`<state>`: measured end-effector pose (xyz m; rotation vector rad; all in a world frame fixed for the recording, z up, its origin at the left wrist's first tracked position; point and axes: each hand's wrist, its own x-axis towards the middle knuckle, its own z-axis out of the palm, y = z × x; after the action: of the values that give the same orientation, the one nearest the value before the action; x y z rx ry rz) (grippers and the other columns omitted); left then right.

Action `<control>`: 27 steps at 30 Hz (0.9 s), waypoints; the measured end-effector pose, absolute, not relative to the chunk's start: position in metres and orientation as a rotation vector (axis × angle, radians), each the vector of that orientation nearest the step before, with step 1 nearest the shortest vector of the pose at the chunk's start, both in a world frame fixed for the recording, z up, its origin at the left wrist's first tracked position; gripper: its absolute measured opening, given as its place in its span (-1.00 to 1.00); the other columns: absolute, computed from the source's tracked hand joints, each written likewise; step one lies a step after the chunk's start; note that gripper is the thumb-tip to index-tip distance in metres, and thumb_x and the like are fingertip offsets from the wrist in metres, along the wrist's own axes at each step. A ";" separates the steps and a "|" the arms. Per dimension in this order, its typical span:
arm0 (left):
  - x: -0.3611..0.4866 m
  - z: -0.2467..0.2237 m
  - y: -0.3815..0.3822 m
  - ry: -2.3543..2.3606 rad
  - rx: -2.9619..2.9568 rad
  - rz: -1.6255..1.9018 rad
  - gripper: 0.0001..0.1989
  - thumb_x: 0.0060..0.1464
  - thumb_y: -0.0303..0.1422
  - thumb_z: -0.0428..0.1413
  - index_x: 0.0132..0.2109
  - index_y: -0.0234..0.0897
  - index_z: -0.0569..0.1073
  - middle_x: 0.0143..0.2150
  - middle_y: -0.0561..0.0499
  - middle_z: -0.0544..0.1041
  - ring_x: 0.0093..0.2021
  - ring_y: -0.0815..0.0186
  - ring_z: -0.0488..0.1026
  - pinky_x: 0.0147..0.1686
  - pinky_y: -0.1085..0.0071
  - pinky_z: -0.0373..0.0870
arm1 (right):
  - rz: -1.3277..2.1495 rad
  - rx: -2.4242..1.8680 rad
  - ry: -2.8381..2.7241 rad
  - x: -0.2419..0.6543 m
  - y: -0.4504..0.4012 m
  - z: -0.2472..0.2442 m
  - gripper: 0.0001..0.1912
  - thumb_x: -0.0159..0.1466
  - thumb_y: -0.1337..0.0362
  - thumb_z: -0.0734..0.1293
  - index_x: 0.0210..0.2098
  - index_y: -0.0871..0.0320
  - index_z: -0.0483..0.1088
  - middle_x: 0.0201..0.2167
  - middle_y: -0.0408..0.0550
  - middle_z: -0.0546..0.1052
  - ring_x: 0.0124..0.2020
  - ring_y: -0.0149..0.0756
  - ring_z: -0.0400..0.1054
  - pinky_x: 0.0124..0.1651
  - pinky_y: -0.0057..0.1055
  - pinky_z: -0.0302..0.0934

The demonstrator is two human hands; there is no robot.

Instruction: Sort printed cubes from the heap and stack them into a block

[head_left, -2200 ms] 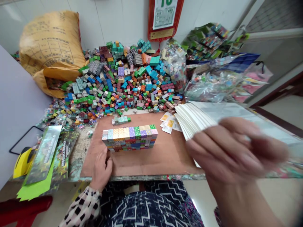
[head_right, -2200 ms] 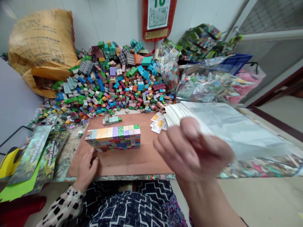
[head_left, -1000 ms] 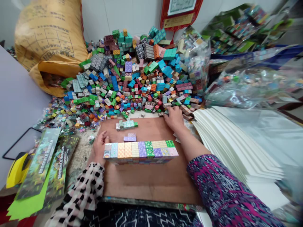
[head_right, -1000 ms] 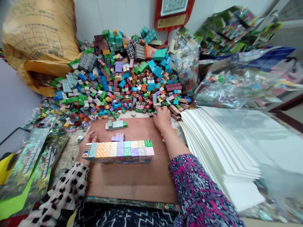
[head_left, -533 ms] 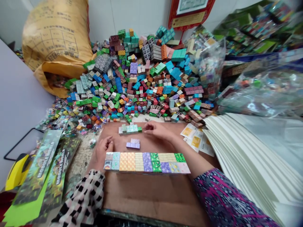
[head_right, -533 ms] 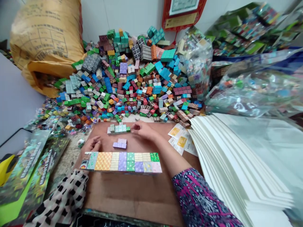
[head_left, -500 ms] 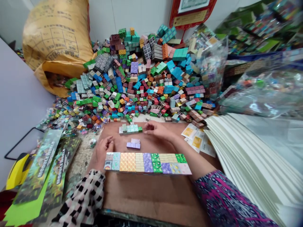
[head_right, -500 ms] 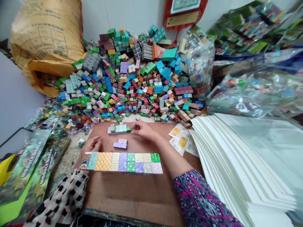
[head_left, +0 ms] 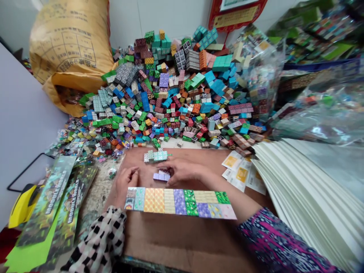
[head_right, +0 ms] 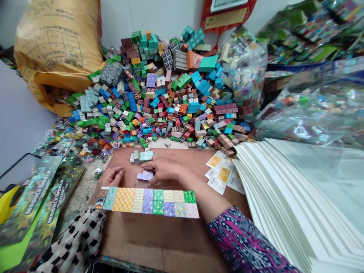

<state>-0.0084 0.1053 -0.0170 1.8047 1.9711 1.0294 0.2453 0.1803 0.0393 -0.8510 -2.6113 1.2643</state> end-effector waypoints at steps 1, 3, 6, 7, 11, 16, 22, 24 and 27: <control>-0.009 -0.017 0.106 1.972 1.812 1.017 -0.63 0.12 -0.20 -0.04 -0.13 -0.30 0.56 -0.21 -0.13 0.54 -0.17 0.16 0.49 -0.13 0.24 0.46 | 1.234 -0.874 -2.637 0.244 0.179 0.040 -0.22 0.05 0.28 0.52 0.25 0.02 0.33 0.23 -0.01 0.38 0.16 -0.04 0.29 0.19 -0.21 0.17; -0.009 -0.016 0.106 1.978 1.822 0.992 -0.63 0.12 -0.20 -0.03 -0.13 -0.29 0.57 -0.23 -0.12 0.54 -0.17 0.16 0.49 -0.10 0.23 0.46 | 1.183 -0.890 -2.678 0.242 0.176 0.040 -0.23 0.06 0.26 0.50 0.26 -0.05 0.31 0.20 -0.02 0.40 0.11 -0.03 0.32 0.13 -0.18 0.21; -0.011 -0.016 0.107 1.975 1.827 0.971 -0.63 0.11 -0.19 -0.02 -0.13 -0.27 0.58 -0.24 -0.12 0.53 -0.17 0.15 0.49 -0.07 0.20 0.47 | 1.099 -0.882 -2.705 0.243 0.173 0.041 -0.31 0.09 0.25 0.46 0.23 -0.11 0.35 0.12 -0.04 0.44 0.05 -0.03 0.34 0.07 -0.17 0.25; -0.012 -0.016 0.107 1.972 1.830 0.968 -0.63 0.11 -0.19 -0.02 -0.13 -0.27 0.58 -0.24 -0.11 0.53 -0.17 0.15 0.49 -0.05 0.20 0.47 | 1.084 -0.874 -2.708 0.244 0.172 0.042 -0.32 0.10 0.26 0.45 0.22 -0.10 0.35 0.12 -0.03 0.44 0.06 -0.03 0.33 0.07 -0.18 0.24; -0.011 -0.015 0.107 1.962 1.832 0.968 -0.65 0.10 -0.21 -0.01 -0.14 -0.26 0.58 -0.24 -0.10 0.54 -0.17 0.16 0.49 -0.04 0.21 0.47 | 1.051 -0.836 -2.724 0.248 0.171 0.046 -0.30 0.10 0.28 0.45 0.24 -0.08 0.32 0.20 -0.04 0.36 0.15 -0.04 0.26 0.14 -0.21 0.17; -0.008 -0.012 0.107 1.973 1.813 0.996 -0.65 0.10 -0.19 -0.01 -0.16 -0.26 0.58 -0.24 -0.11 0.54 -0.18 0.15 0.49 -0.10 0.22 0.48 | 0.972 -0.904 -2.822 0.248 0.169 0.048 -0.58 0.19 0.21 0.35 0.05 0.05 0.45 0.07 0.04 0.41 -0.02 -0.09 0.34 -0.03 -0.25 0.23; -0.009 -0.011 0.106 1.933 1.786 0.996 -0.65 0.09 -0.18 0.01 -0.16 -0.26 0.59 -0.27 -0.10 0.52 -0.25 0.19 0.48 -0.23 0.29 0.48 | 0.873 -1.013 -2.833 0.263 0.174 0.049 -0.74 0.21 0.28 0.30 -0.11 0.10 0.47 -0.16 0.00 0.52 -0.23 -0.20 0.36 -0.22 -0.33 0.17; -0.010 -0.012 0.107 1.933 1.780 1.000 -0.64 0.09 -0.17 0.01 -0.16 -0.28 0.59 -0.27 -0.11 0.51 -0.27 0.19 0.47 -0.27 0.30 0.46 | 0.855 -1.096 -2.816 0.272 0.179 0.051 -0.76 0.20 0.28 0.30 -0.13 0.10 0.47 -0.17 -0.01 0.53 -0.23 -0.19 0.37 -0.21 -0.32 0.16; -0.010 -0.013 0.107 1.929 1.782 1.003 -0.64 0.08 -0.17 0.02 -0.16 -0.28 0.59 -0.29 -0.10 0.50 -0.28 0.21 0.47 -0.31 0.33 0.45 | 0.849 -1.310 -2.715 0.284 0.185 0.050 -0.76 0.19 0.29 0.33 -0.13 0.11 0.45 -0.13 0.01 0.53 -0.19 -0.16 0.39 -0.19 -0.32 0.17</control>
<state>-0.0104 0.1070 -0.0132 1.7825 1.9292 1.0025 0.2842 0.1846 0.0504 -1.3103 -2.7147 0.8485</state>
